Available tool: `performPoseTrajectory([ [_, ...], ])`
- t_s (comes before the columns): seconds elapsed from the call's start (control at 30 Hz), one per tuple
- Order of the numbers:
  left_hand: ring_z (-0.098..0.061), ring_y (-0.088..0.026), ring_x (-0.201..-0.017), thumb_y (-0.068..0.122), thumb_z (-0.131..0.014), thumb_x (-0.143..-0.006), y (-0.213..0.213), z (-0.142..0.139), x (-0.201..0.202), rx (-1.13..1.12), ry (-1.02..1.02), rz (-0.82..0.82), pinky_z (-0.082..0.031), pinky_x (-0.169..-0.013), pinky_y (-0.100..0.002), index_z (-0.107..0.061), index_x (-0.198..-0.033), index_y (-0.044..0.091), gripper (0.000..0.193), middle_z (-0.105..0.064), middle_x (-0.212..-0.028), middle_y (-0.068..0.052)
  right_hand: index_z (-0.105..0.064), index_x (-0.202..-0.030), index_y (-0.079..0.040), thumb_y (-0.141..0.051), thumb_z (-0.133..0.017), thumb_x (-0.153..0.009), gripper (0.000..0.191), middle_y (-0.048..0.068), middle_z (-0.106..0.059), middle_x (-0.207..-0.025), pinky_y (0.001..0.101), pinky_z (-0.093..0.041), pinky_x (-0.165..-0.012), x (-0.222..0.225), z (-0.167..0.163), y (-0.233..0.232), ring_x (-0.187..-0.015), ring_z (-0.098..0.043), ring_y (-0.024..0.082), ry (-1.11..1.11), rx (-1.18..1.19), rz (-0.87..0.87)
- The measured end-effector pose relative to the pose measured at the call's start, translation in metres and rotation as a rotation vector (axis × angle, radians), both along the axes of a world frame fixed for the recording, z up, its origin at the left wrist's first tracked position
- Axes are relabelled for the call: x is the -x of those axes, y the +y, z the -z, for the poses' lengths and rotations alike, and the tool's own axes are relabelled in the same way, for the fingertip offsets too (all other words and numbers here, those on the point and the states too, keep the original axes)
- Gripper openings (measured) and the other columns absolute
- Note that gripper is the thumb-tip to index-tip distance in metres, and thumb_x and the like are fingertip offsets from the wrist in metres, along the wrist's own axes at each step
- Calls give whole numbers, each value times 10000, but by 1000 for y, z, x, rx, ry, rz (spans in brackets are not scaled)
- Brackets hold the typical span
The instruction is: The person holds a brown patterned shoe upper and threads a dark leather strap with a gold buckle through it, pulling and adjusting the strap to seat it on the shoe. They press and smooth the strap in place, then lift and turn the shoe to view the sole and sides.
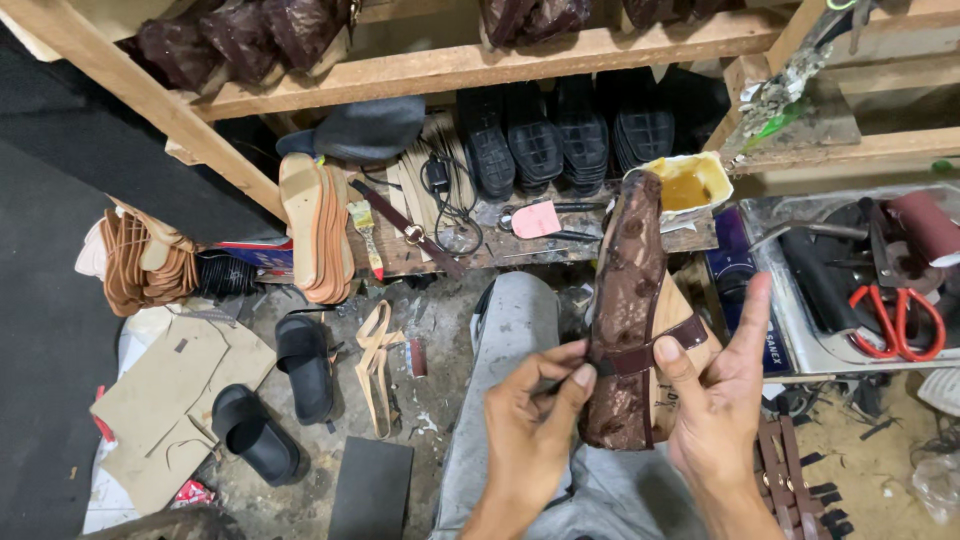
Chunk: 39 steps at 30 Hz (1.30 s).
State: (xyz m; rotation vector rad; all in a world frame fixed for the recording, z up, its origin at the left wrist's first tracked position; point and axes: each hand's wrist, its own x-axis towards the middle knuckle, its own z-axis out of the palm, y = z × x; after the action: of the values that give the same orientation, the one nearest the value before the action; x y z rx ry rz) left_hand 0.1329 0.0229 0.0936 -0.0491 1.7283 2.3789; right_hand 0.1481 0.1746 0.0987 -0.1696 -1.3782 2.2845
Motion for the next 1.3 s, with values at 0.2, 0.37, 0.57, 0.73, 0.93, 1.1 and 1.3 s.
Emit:
performPoseTrajectory([
  [0.2,-656,-89,-853,-39,-689,-956,1,33,6,-144,22,-23,-566,-767,-253,-646,-871,-61,97,-762,-1165,-213,62,-1757,-172,59,-644,-932,1109,245,-557,-1487,422,-507,-1072,-3,-4,-4,-1282,-618,274,-14,38,-18],
  [0.37,-649,-88,-823,-49,-673,-949,-10,50,13,-201,95,-65,-564,-762,-261,-635,-883,-36,77,-758,-1153,-188,149,-1674,-188,81,-690,-782,1253,266,-509,-1478,413,-471,-1082,-7,-23,-1,-1284,-584,299,-80,-449,-208],
  [0.57,-629,-99,-803,-36,-634,-1006,4,71,23,-554,-52,-50,-508,-721,-248,-579,-949,26,101,-687,-951,-79,223,-1642,-218,104,-700,-771,1308,250,-229,-1726,453,-399,-1176,-19,-21,-41,-1516,-386,347,-14,-464,-65],
  [0.73,-621,-107,-820,-33,-601,-997,1,75,33,-619,-33,-12,-496,-736,-262,-557,-946,51,107,-665,-895,-45,220,-1605,-287,108,-793,-666,1437,237,-130,-1732,508,-374,-1213,-14,-8,-61,-1540,-343,410,23,-678,143],
  [0.93,-630,-111,-885,-60,-619,-973,-6,67,41,-522,38,-22,-503,-823,-259,-577,-917,36,120,-691,-955,-63,187,-1642,-298,104,-819,-642,1475,237,-149,-1727,516,-393,-1217,-10,-10,-60,-1550,-341,402,48,-524,107],
  [1.1,-632,-114,-889,-60,-629,-974,-5,69,43,-510,54,1,-503,-825,-262,-580,-912,40,127,-689,-962,-58,158,-1657,-294,111,-823,-635,1473,228,-185,-1703,512,-410,-1213,-10,-6,-61,-1521,-371,382,71,-489,121],
  [1.3,-630,-111,-867,-55,-637,-976,-5,78,48,-521,44,45,-503,-811,-259,-573,-916,51,138,-680,-941,-54,117,-1661,-279,108,-838,-581,1493,219,-215,-1662,504,-410,-1190,-14,1,-64,-1498,-369,374,31,-512,181],
])
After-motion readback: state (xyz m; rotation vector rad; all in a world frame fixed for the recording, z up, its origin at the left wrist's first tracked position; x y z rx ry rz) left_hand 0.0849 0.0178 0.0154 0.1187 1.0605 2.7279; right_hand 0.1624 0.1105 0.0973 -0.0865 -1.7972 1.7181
